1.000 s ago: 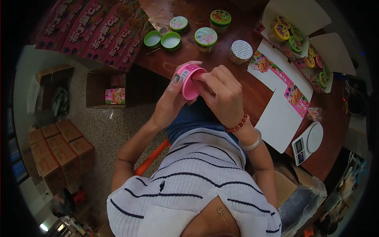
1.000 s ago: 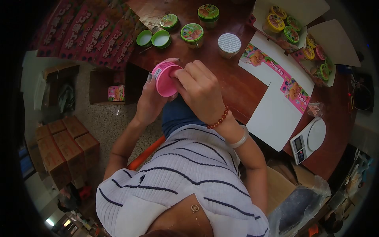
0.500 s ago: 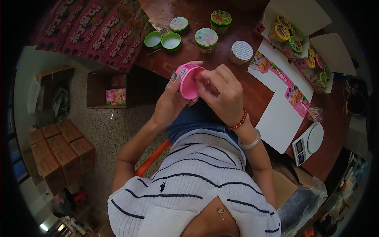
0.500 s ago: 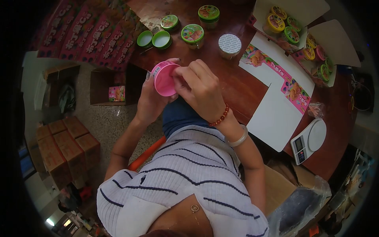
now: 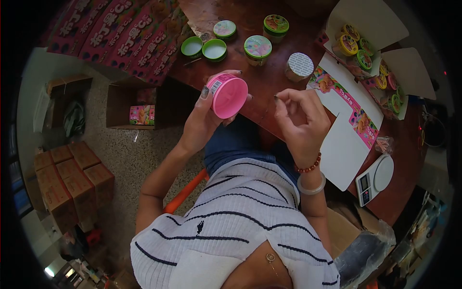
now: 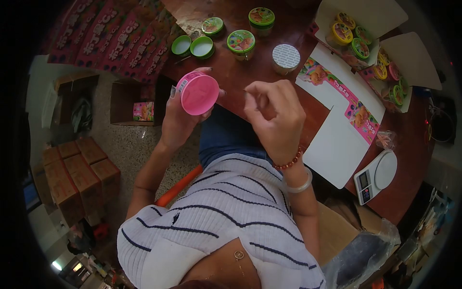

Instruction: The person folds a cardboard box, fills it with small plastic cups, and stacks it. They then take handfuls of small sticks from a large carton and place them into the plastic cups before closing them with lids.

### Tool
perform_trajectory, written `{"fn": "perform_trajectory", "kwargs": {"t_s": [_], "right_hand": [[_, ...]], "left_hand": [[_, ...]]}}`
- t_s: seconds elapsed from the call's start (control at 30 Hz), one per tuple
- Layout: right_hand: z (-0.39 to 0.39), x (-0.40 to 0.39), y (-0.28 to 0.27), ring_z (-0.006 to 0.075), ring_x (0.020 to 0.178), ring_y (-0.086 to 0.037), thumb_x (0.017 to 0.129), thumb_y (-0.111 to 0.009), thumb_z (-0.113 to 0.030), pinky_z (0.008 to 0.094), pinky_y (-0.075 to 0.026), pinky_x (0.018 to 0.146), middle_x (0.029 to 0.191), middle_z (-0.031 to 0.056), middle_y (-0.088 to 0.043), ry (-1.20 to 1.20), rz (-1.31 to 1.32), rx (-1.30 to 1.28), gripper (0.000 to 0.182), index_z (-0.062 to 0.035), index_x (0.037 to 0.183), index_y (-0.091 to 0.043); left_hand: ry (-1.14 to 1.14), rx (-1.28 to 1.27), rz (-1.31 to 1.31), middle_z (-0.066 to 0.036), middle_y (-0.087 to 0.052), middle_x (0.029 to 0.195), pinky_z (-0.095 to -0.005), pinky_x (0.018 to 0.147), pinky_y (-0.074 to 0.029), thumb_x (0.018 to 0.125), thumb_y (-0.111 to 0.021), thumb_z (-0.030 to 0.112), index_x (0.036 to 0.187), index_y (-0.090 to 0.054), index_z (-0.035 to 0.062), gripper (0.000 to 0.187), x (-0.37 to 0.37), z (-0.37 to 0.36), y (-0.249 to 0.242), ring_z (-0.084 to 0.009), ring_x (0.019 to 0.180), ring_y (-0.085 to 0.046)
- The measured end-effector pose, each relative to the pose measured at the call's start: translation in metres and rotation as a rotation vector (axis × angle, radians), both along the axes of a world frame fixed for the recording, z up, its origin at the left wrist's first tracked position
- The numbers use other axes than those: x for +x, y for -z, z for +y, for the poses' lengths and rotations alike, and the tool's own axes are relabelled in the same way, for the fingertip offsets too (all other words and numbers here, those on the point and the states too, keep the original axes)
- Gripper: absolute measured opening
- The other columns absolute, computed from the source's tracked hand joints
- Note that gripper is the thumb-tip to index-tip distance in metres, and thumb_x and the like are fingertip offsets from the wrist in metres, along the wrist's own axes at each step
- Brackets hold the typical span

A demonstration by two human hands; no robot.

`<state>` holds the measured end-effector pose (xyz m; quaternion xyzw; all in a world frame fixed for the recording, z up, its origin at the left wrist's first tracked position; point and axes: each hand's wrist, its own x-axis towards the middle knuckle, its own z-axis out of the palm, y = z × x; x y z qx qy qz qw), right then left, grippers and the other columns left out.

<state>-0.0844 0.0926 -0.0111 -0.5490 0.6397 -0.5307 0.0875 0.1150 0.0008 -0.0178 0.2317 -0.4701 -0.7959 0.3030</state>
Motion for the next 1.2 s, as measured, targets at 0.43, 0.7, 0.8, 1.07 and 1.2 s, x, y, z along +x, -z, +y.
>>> {"fn": "perform_trajectory", "kwargs": {"t_s": [0.43, 0.7, 0.8, 1.07, 1.2], "right_hand": [[0.033, -0.012, 0.038, 0.0116, 0.072, -0.072, 0.093, -0.070, -0.003, 0.0223, -0.056, 0.065, 0.087, 0.0088, -0.075, 0.034, -0.235, 0.386, 0.019, -0.0019, 0.112, -0.071], [0.023, -0.012, 0.036, 0.0091, 0.067, -0.070, 0.091, -0.073, -0.005, 0.0208, -0.053, 0.061, 0.077, 0.0040, -0.074, 0.079, -0.073, 0.309, 0.005, -0.0012, 0.094, -0.074], [0.024, -0.003, 0.036, 0.0110, 0.065, -0.069, 0.089, -0.074, -0.005, 0.0223, -0.052, 0.056, 0.079, 0.0055, -0.073, 0.048, -0.024, 0.271, 0.005, -0.0017, 0.092, -0.073], [0.022, 0.002, 0.040, 0.0143, 0.064, -0.069, 0.088, -0.075, -0.005, 0.0264, -0.052, 0.056, 0.078, 0.0079, -0.071, 0.020, -0.027, 0.258, 0.006, -0.0010, 0.089, -0.071], [0.025, 0.003, 0.044, 0.0154, 0.064, -0.070, 0.087, -0.076, -0.007, 0.0261, -0.052, 0.057, 0.077, 0.0092, -0.072, 0.007, -0.064, 0.392, 0.008, -0.0017, 0.087, -0.070]], "left_hand": [[-0.004, -1.323, -0.863, -0.016, -0.050, 0.131, -0.0431, 0.089, -0.057, 0.077, -0.085, 0.023, 0.138, -0.052, 0.0152, 0.069, 0.052, -0.050, 0.081, -0.0359, 0.113, -0.061], [-0.373, -1.541, -0.486, -0.013, -0.053, 0.131, -0.0409, 0.074, -0.062, 0.079, -0.083, 0.028, 0.138, -0.053, 0.0215, 0.066, 0.052, -0.026, 0.086, -0.0331, 0.101, -0.069], [-0.066, -1.258, -0.857, -0.013, -0.051, 0.135, -0.0437, 0.069, -0.061, 0.089, -0.073, 0.020, 0.143, -0.047, 0.0196, 0.059, 0.045, -0.033, 0.076, -0.0398, 0.095, -0.068], [0.199, -1.285, -1.068, -0.015, -0.050, 0.138, -0.0420, 0.069, -0.061, 0.077, -0.074, 0.002, 0.143, -0.046, 0.0215, 0.074, 0.052, -0.040, 0.088, -0.0369, 0.096, -0.070], [-0.099, -1.002, -0.556, -0.011, -0.055, 0.125, -0.0314, 0.066, -0.053, 0.089, -0.071, 0.017, 0.144, -0.043, 0.0101, 0.063, 0.047, -0.023, 0.078, -0.0244, 0.081, -0.066]]}}
